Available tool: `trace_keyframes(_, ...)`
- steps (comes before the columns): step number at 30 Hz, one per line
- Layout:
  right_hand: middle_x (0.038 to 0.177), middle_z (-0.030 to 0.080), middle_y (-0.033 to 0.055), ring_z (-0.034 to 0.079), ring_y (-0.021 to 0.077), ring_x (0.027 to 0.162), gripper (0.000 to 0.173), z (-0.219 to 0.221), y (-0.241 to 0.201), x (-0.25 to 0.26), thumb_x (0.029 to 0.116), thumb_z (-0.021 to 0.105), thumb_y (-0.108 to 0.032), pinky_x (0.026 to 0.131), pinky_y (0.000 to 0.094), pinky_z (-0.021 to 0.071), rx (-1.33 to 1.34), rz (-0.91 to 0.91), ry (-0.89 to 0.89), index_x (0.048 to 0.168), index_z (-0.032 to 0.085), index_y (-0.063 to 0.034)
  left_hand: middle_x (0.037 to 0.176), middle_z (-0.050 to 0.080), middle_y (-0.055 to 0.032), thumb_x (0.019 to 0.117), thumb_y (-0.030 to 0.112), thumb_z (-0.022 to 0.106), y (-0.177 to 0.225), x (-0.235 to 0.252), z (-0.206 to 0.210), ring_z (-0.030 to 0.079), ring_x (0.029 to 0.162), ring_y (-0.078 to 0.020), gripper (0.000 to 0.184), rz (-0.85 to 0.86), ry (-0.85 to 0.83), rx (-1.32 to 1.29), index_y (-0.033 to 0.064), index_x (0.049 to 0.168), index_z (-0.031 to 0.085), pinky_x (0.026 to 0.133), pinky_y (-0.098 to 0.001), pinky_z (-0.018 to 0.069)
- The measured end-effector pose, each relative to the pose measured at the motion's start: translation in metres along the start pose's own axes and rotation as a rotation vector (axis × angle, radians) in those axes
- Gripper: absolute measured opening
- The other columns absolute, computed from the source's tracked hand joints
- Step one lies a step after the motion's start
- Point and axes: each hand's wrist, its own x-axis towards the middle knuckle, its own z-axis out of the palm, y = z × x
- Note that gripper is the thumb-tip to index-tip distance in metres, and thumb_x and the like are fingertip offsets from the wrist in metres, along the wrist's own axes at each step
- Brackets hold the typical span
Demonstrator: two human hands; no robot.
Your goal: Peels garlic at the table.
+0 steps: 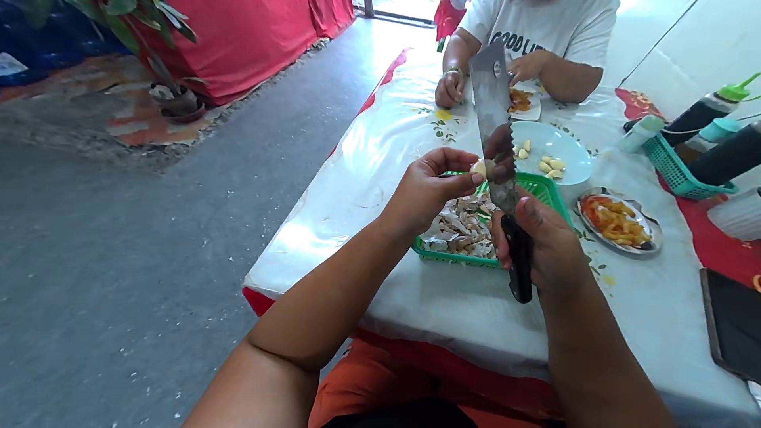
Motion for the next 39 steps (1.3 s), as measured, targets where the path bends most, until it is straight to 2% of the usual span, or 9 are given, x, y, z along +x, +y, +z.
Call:
trace_keyframes(6, 0.065, 0.057, -0.0014, 0.058, 0.0055, 0.049, 0.046, 0.0013, -0.0013, -0.0024, 0.1078, 0.043, -0.046, 0.046, 0.0182, 0.0534, 0.012, -0.025, 0.062, 0.143, 0.052, -0.0168, 0.097, 0.069, -0.0054, 0.0933, -0.008, 0.065, 0.005, -0.0007, -0.0004, 0.071, 0.085, -0.0127, 0.02, -0.033, -0.004, -0.038, 0.0019, 0.111, 0.062, 0.079, -0.0281, 0.0618)
trace_keyframes(13, 0.066, 0.058, -0.0008, 0.059, 0.0069, 0.048, 0.053, -0.0018, -0.0018, -0.004, 0.1063, 0.044, -0.051, 0.046, 0.0192, 0.0539, 0.036, -0.031, 0.078, 0.145, 0.049, -0.0156, 0.092, 0.068, -0.0033, 0.0947, -0.008, 0.06, 0.0059, -0.0018, -0.0026, 0.069, 0.08, -0.01, 0.017, -0.042, -0.02, -0.067, 0.0031, 0.107, 0.063, 0.076, -0.0252, 0.0606)
trace_keyframes(19, 0.064, 0.057, 0.0006, 0.058, 0.0076, 0.048, 0.057, -0.0061, -0.0012, -0.0022, 0.1044, 0.048, -0.053, 0.045, 0.0196, 0.0534, 0.088, -0.008, -0.074, 0.152, 0.045, -0.0213, 0.094, 0.069, -0.0049, 0.0933, -0.007, 0.064, 0.0044, -0.0012, -0.0023, 0.068, 0.08, -0.0103, 0.017, -0.041, -0.042, -0.006, 0.0019, 0.108, 0.066, 0.074, -0.024, 0.0594)
trace_keyframes(24, 0.066, 0.058, 0.0008, 0.058, 0.0072, 0.047, 0.055, -0.006, -0.002, -0.0024, 0.1029, 0.05, -0.055, 0.044, 0.0192, 0.0524, 0.09, 0.007, -0.035, 0.145, 0.049, -0.0207, 0.096, 0.071, -0.0052, 0.0944, -0.006, 0.061, 0.0044, -0.0017, -0.0024, 0.068, 0.079, -0.0091, 0.016, -0.033, -0.05, 0.015, 0.0004, 0.108, 0.069, 0.074, -0.0231, 0.0588)
trace_keyframes(28, 0.065, 0.058, 0.0006, 0.058, 0.0075, 0.047, 0.055, -0.0074, -0.0017, -0.0017, 0.1037, 0.049, -0.054, 0.044, 0.0194, 0.0527, 0.102, -0.009, -0.079, 0.148, 0.047, -0.0217, 0.096, 0.072, -0.0061, 0.0946, -0.005, 0.062, 0.0064, -0.0023, -0.0019, 0.069, 0.079, -0.0096, 0.016, -0.022, -0.026, -0.001, -0.0007, 0.107, 0.071, 0.075, -0.0234, 0.0592)
trace_keyframes(31, 0.065, 0.058, 0.0007, 0.058, 0.0075, 0.048, 0.057, -0.0079, -0.0012, -0.0016, 0.1041, 0.049, -0.054, 0.045, 0.0197, 0.0532, 0.114, -0.012, -0.102, 0.151, 0.044, -0.0217, 0.093, 0.071, -0.006, 0.0941, -0.006, 0.062, 0.0067, -0.0022, -0.0022, 0.069, 0.08, -0.0106, 0.014, -0.021, -0.007, -0.013, 0.0003, 0.105, 0.068, 0.076, -0.025, 0.0603)
trace_keyframes(39, 0.064, 0.057, -0.0015, 0.058, 0.0049, 0.048, 0.051, -0.0015, -0.0015, -0.0007, 0.106, 0.048, -0.047, 0.045, 0.0172, 0.0519, 0.0, -0.036, -0.044, 0.152, 0.044, -0.024, 0.088, 0.072, -0.0051, 0.0895, -0.009, 0.068, 0.0052, -0.003, -0.0004, 0.07, 0.076, -0.0097, 0.013, 0.011, 0.026, 0.032, -0.0001, 0.099, 0.07, 0.075, -0.0248, 0.0607)
